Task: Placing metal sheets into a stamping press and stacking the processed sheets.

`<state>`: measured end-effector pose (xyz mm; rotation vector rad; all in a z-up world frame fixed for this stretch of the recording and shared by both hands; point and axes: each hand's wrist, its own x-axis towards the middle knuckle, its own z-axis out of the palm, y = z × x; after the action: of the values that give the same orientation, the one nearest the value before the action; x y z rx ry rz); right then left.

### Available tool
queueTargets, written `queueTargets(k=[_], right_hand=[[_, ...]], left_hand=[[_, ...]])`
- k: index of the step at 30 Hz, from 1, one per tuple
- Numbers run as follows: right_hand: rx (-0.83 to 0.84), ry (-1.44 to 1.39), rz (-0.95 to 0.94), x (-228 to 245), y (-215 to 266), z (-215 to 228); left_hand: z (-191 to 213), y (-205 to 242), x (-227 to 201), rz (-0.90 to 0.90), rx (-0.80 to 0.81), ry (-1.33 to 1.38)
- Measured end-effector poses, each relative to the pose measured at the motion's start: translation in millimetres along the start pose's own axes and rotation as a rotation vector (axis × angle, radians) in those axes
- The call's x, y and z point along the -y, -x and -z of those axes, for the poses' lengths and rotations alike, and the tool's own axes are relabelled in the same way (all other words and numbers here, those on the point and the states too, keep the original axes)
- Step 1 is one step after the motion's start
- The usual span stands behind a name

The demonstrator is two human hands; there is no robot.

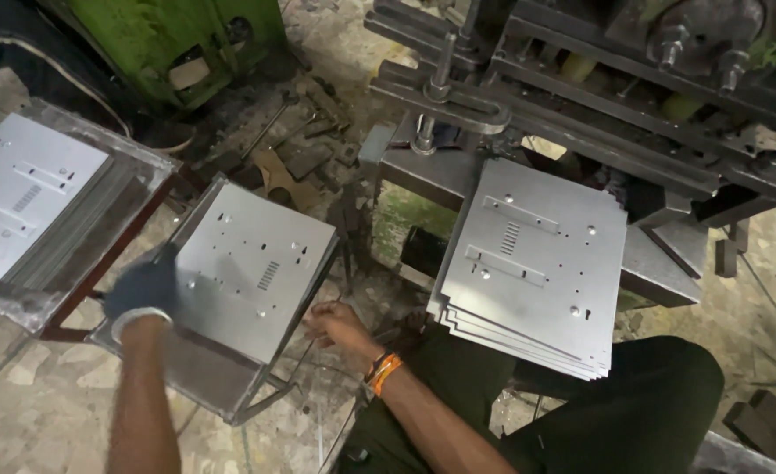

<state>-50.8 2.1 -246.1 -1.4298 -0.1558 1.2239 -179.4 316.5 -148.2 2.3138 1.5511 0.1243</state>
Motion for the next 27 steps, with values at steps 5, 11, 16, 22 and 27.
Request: queueTargets(k=[5, 11, 16, 22, 27], right_hand=[[0.001, -0.047, 0.030, -7.7, -5.0, 1.6], [-0.024, -0.045, 0.026, -19.8, -22.7, 9.1], [-0.040, -0.247, 0.030, 2.6, -0.5, 0.4], [0.007, -0.239, 0.064, 0.6, 2.1, 3.6], [0.071, 0.076, 0.022, -1.6, 2.5, 0.7]], left_hand=[[47.5, 36.0, -21.0, -0.141, -0.294, -0.001], [-44.3, 110.0, -68.5, -0.231, -0.531, -0.412], [-52.3, 169.3, -107.7, -0.273, -0.368, -0.433], [-69.7, 156.0, -80.0, -0.273, -0.386, -0.300], [-44.4, 128.3, -25.8, 0.023, -0.541, -0.035]])
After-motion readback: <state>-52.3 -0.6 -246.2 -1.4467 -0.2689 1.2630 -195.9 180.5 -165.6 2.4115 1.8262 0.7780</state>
